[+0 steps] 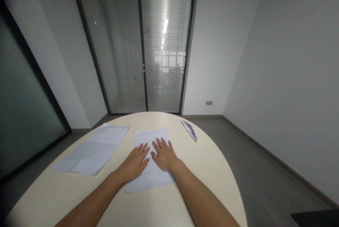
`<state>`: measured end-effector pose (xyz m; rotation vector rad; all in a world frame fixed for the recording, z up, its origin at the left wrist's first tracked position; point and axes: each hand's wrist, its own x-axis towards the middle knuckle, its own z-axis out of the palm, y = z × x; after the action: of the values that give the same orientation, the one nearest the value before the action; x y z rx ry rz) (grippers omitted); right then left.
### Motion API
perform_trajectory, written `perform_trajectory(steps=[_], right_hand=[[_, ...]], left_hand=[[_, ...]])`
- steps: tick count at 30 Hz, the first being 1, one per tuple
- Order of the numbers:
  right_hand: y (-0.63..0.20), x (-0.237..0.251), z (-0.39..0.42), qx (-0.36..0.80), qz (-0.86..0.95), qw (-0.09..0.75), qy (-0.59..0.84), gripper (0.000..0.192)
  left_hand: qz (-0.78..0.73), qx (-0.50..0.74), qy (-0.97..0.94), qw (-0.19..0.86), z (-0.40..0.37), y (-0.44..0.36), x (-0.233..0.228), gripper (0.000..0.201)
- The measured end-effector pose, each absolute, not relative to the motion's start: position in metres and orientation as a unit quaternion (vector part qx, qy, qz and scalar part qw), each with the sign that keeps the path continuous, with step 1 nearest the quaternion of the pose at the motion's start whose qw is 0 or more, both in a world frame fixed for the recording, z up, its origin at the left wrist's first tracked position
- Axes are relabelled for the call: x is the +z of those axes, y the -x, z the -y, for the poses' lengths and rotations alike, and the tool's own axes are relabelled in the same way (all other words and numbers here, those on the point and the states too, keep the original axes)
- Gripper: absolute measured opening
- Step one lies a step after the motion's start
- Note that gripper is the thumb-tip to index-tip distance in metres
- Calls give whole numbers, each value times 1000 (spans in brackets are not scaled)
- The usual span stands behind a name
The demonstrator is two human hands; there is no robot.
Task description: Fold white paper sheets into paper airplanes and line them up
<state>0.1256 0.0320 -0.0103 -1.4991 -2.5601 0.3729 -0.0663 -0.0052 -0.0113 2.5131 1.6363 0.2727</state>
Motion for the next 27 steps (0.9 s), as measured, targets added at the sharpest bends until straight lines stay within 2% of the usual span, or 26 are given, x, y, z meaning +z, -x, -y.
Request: perform_trajectory(steps=[4, 9, 16, 21, 27], right_hand=[[-132, -8, -43, 116, 842, 73, 522, 67], [-131, -5, -57, 97, 822, 43, 559, 61], [-123, -2, -34, 35, 827, 114, 550, 46], [-142, -6, -16, 92, 877, 85, 464, 59], [-144, -7, -20, 129, 863, 65, 484, 67]], left_hand=[[-524, 57, -844, 103, 21, 58, -9, 69], [-509, 87, -852, 90, 28, 43, -14, 70], [-549, 79, -828, 82, 19, 42, -17, 72], [-564, 86, -819, 71, 13, 50, -21, 71], [-553, 79, -824, 93, 11, 56, -19, 76]])
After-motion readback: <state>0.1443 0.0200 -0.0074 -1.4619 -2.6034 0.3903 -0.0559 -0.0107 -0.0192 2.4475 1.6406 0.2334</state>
